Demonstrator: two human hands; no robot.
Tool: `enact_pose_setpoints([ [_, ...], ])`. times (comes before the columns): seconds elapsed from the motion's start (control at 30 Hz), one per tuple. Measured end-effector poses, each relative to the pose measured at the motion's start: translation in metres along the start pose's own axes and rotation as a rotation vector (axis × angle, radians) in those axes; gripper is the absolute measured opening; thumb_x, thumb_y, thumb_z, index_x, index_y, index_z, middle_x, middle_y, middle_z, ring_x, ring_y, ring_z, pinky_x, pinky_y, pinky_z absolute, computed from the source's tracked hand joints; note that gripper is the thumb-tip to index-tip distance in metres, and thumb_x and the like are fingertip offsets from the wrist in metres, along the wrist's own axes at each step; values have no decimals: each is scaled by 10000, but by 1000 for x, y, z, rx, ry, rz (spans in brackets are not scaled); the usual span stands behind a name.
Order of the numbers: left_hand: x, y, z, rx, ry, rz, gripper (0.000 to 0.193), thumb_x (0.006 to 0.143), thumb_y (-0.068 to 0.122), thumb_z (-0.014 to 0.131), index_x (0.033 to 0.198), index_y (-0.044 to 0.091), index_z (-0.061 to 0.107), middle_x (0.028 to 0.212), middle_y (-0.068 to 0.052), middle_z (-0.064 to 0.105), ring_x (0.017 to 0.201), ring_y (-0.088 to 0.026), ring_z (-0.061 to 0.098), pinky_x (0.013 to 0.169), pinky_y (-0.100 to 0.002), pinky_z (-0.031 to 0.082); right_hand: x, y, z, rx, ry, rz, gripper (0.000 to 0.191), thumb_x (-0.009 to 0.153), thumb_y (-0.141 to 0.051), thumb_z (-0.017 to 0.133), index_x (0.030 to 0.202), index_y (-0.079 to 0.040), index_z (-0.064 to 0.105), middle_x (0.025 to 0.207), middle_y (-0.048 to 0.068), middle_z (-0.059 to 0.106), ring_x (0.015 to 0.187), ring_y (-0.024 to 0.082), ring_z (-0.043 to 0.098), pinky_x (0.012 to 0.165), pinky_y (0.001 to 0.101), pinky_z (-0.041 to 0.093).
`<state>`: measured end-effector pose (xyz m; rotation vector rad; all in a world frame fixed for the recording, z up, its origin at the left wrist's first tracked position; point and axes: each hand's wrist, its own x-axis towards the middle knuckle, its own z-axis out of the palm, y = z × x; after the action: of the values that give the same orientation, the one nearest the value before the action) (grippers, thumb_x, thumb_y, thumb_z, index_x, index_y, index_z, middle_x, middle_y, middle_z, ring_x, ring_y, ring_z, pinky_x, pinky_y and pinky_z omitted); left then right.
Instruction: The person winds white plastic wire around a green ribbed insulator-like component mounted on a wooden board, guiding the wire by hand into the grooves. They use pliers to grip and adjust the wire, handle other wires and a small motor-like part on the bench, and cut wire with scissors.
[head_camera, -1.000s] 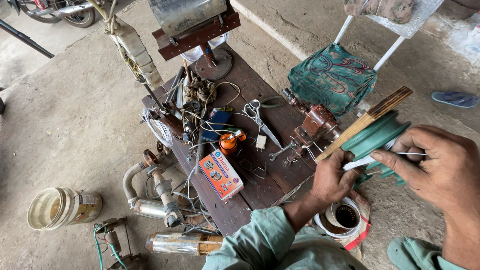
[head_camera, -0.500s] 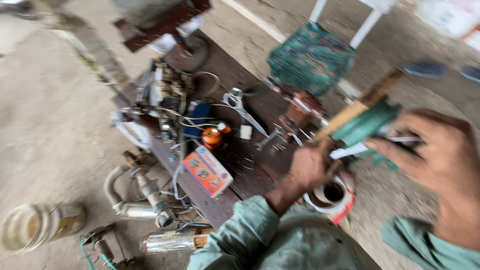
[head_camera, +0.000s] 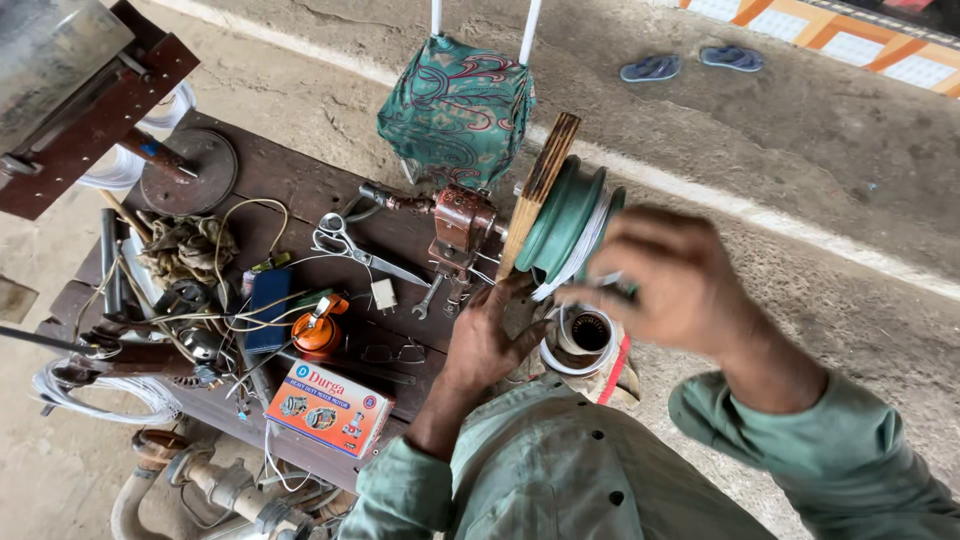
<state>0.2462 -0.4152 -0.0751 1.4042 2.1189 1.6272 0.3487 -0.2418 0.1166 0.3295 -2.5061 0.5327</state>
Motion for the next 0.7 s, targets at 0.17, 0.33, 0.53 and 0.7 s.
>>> enact_pose_setpoints([
  [0.17,3,11,-17,-58,67,-22,583,758,324,928,1188,38,657,1153,-160,742,1105,-317,720,980,-414,560,2,-15,11,-337,-48,-286,375,789,-386,861,721,-122,604,715,-3,517,626,138,543,506,326,454],
  [0.33,17,20,-30,-157,177,105,609,763,323,936,1201,42,621,1208,-137,688,1161,-283,673,1041,-399,530,5,50,2,-319,6,-140,451,789,-466,888,731,-113,612,687,-7,522,593,112,490,512,300,433],
  [0.53,26,33,-33,-198,205,129,623,756,284,954,1223,47,617,1275,-136,666,1194,-285,662,1033,-400,543,-4,154,22,186,169,370,294,963,-215,871,879,-83,622,767,-17,608,648,47,529,562,231,412],
  [0.7,34,47,-23,-208,308,117,782,749,281,966,1336,25,518,1273,-132,588,1170,-249,606,1032,-395,524,-44,178,89,712,343,592,229,989,-71,787,817,-84,636,675,-14,561,593,42,453,522,235,358],
])
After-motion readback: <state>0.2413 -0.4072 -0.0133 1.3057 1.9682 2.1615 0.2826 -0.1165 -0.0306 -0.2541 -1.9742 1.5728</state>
